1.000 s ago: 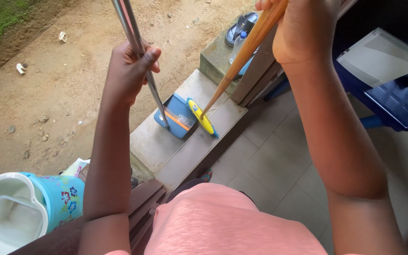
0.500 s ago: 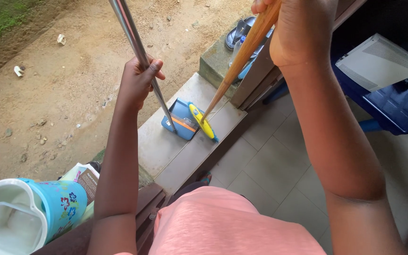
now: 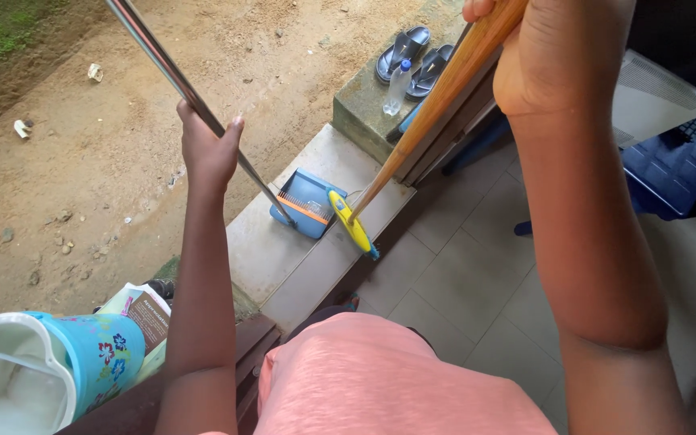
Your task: Sweeping and mopping the floor in a room.
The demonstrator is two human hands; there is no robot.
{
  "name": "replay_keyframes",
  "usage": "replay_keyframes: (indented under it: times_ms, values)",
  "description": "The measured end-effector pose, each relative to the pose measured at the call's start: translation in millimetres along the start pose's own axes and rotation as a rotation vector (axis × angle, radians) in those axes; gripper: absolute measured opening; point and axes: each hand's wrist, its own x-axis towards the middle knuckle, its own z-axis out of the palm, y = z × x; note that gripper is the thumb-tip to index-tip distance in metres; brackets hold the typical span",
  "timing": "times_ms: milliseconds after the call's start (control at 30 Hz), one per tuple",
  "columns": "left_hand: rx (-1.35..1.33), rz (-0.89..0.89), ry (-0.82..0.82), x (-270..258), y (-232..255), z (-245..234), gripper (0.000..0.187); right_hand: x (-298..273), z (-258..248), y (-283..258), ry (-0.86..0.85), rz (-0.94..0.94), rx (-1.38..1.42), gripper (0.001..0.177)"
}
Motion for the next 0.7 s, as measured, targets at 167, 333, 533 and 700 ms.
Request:
replay_keyframes:
  times_ms: [167, 333, 533, 700]
  values:
    - [0.169, 0.041, 0.023, -15.2, -19.4, 15.2, 0.089, -12.1, -12.3, -12.7, 0.009, 0.023, -0.02, 0.023]
    - [0.115, 0.165, 0.132, -46.4, -32.3, 50.2, 0.103, -28.3, -42.3, -30.2, 0.002, 0.061, 0.069, 0.027]
    - [0.133, 0.296, -0.14, -80.6, -13.7, 104.5, 0.092, -60.7, -58.2, -65.6, 0.127, 0.086, 0.015, 0.018]
    - [0.148, 0.415, -0.454, -129.5, 43.0, 143.4, 0.085, -94.6, -88.5, -84.5, 0.182, 0.101, -0.045, 0.03]
